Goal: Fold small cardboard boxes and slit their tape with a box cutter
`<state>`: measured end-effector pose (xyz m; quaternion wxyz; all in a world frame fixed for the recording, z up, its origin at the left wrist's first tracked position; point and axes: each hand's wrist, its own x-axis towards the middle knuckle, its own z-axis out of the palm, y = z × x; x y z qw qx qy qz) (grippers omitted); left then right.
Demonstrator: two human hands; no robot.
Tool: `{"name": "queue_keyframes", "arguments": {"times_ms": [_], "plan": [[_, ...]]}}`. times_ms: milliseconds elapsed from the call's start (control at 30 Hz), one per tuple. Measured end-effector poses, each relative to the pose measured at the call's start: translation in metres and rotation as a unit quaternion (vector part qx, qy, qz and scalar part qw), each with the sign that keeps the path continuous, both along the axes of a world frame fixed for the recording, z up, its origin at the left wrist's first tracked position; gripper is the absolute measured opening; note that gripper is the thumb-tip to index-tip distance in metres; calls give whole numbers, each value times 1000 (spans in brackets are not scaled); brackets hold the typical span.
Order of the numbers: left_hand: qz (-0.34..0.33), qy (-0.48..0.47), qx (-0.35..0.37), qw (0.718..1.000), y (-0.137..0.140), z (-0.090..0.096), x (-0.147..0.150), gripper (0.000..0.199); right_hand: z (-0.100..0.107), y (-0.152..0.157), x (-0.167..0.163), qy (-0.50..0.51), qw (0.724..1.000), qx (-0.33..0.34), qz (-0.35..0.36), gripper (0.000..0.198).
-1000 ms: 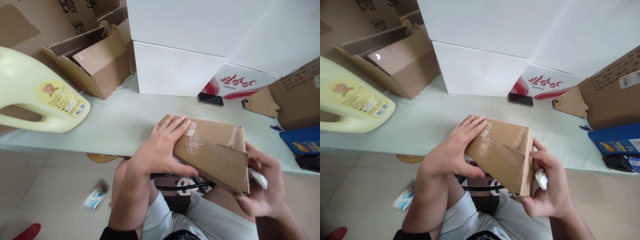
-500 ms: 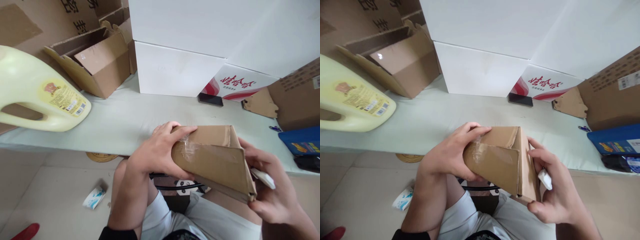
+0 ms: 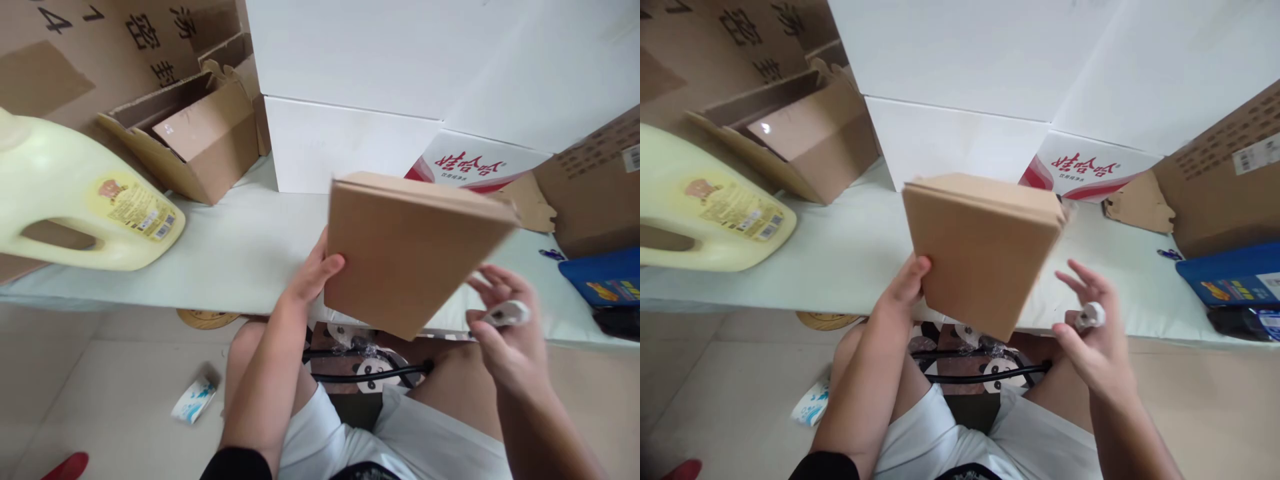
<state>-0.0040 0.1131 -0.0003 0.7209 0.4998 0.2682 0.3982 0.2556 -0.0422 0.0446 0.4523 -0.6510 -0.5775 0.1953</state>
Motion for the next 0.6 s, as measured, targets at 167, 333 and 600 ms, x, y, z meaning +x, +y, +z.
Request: {"name": "queue_keyframes", "arguments": {"times_ms": [167, 333, 600], "plan": [[7, -115, -216, 970, -12, 2, 7, 81, -8, 2, -11, 87, 985, -97, 113, 83], [-10, -120, -349, 929, -11, 4, 13, 67, -7, 12, -26, 235, 962, -118, 78, 81], [74, -5, -370, 926, -7, -7, 30, 49, -1, 27, -36, 331, 926, -172, -51, 86]]}}
